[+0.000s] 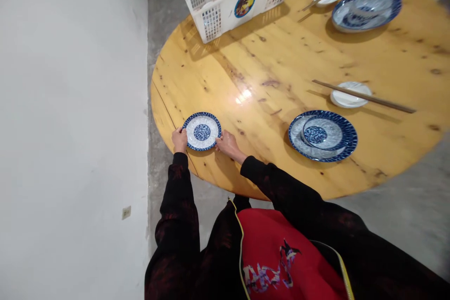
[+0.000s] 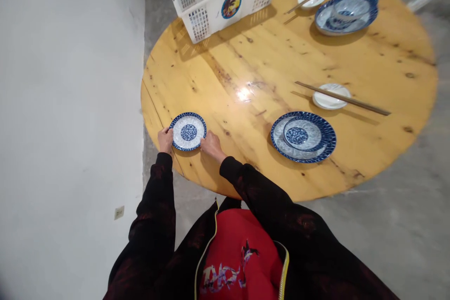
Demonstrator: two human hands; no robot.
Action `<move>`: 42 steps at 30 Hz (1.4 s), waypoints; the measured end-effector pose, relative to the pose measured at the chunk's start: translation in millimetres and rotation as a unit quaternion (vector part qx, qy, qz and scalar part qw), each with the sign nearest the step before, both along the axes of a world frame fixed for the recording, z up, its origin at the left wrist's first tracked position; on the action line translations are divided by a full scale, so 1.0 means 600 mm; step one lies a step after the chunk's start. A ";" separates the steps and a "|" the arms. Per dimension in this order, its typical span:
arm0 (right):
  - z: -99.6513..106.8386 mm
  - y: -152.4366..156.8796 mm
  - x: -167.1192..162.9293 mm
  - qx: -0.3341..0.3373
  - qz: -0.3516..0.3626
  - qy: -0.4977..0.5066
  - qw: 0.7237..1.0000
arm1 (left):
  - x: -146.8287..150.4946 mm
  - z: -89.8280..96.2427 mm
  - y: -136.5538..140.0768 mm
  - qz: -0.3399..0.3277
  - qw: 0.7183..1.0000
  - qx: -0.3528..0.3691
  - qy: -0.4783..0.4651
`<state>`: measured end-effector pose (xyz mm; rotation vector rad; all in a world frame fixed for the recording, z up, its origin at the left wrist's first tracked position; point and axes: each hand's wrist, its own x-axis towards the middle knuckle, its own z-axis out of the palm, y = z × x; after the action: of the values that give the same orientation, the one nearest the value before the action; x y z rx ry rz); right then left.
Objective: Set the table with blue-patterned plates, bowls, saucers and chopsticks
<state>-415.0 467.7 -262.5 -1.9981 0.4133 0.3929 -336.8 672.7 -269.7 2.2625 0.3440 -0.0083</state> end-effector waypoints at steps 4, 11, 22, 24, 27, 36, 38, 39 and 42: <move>0.008 -0.002 0.002 0.019 0.000 0.001 1.000 | 0.009 0.010 -0.008 0.005 0.999 0.051 0.003; 0.057 -0.077 -0.073 0.096 0.000 -0.033 0.995 | -0.006 0.060 -0.033 0.028 0.998 0.063 -0.016; 0.048 -0.411 -0.398 0.254 -0.042 -0.053 0.965 | -0.143 0.169 -0.194 0.226 0.905 0.252 -0.256; 0.056 -0.497 -0.455 0.267 -0.078 -0.049 0.959 | -0.197 0.200 -0.250 0.240 0.894 0.247 -0.286; 0.078 -0.623 -0.529 0.266 -0.137 -0.043 0.953 | -0.287 0.234 -0.354 0.213 0.888 0.233 -0.333; 0.143 -0.935 -0.538 0.233 -0.170 -0.099 0.952 | -0.443 0.257 -0.755 0.035 0.937 0.110 -0.329; 0.147 -1.007 -0.503 0.207 -0.171 -0.116 0.956 | -0.439 0.242 -0.838 -0.019 0.944 0.075 -0.321; 0.145 -1.047 -0.485 0.191 -0.171 -0.122 0.959 | -0.433 0.233 -0.880 -0.038 0.945 0.059 -0.319; 0.120 -1.184 -0.437 0.136 -0.178 -0.112 0.968 | -0.400 0.202 -1.012 -0.054 0.952 0.006 -0.301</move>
<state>-676.9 -242.8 -190.2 -1.6365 0.5323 -0.0033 -576.9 65.3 -148.6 2.1657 -0.1075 0.6151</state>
